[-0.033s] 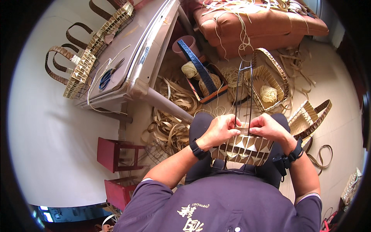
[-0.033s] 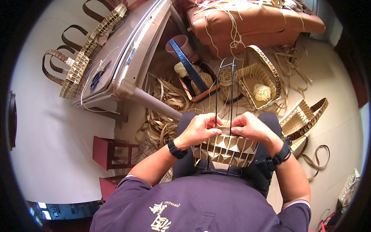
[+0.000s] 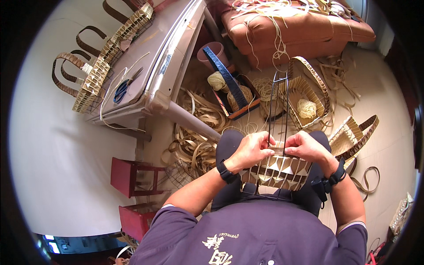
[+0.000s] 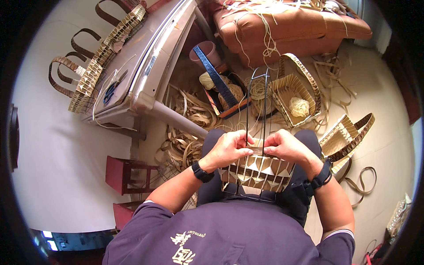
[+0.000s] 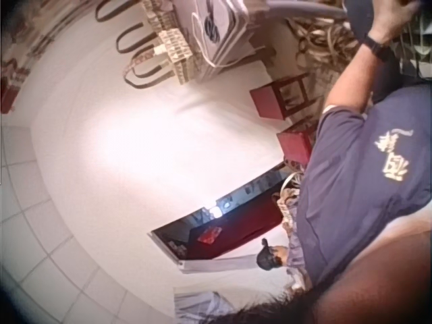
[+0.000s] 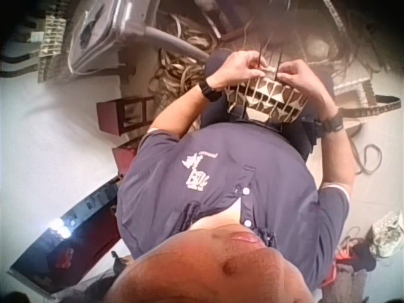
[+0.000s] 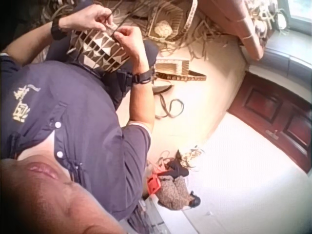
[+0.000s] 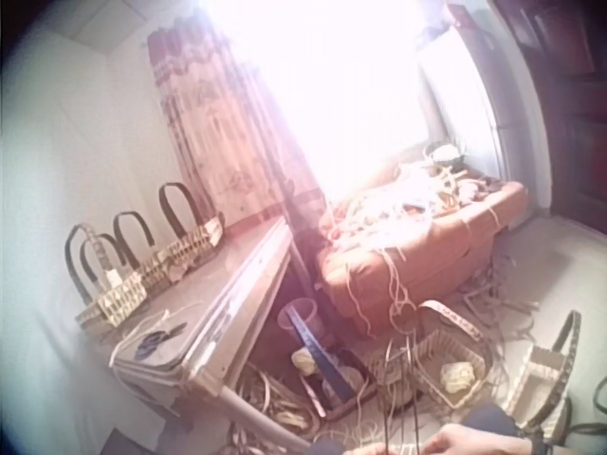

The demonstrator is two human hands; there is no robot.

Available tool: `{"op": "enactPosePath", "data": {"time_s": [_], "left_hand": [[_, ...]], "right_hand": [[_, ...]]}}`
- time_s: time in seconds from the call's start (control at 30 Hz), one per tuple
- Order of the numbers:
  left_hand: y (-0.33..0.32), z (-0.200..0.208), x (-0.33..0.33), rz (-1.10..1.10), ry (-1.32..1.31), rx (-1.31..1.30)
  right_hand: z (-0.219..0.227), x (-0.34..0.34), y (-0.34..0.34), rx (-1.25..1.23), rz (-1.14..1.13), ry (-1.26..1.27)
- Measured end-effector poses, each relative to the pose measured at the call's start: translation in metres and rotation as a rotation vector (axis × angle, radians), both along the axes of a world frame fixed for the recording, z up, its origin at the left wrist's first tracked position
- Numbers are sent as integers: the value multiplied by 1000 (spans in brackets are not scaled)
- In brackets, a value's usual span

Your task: The person weaves a basket by hand, threading strips of bamboo through a frame and securing them.

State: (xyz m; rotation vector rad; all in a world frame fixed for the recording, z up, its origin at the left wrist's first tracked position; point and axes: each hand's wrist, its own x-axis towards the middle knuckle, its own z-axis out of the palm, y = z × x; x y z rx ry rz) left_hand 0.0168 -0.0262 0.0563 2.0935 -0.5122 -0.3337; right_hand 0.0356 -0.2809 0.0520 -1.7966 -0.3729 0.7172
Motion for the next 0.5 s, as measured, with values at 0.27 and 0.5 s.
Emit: {"op": "enactPosePath", "data": {"time_s": [0.27, 0.5], "left_hand": [[-1, 19, -2, 27, -85, -47], [-28, 38, -14, -68, -529, 44]], "right_hand": [[30, -16, 11, -430, -11, -447], [41, -30, 9, -594, 23, -697]]}}
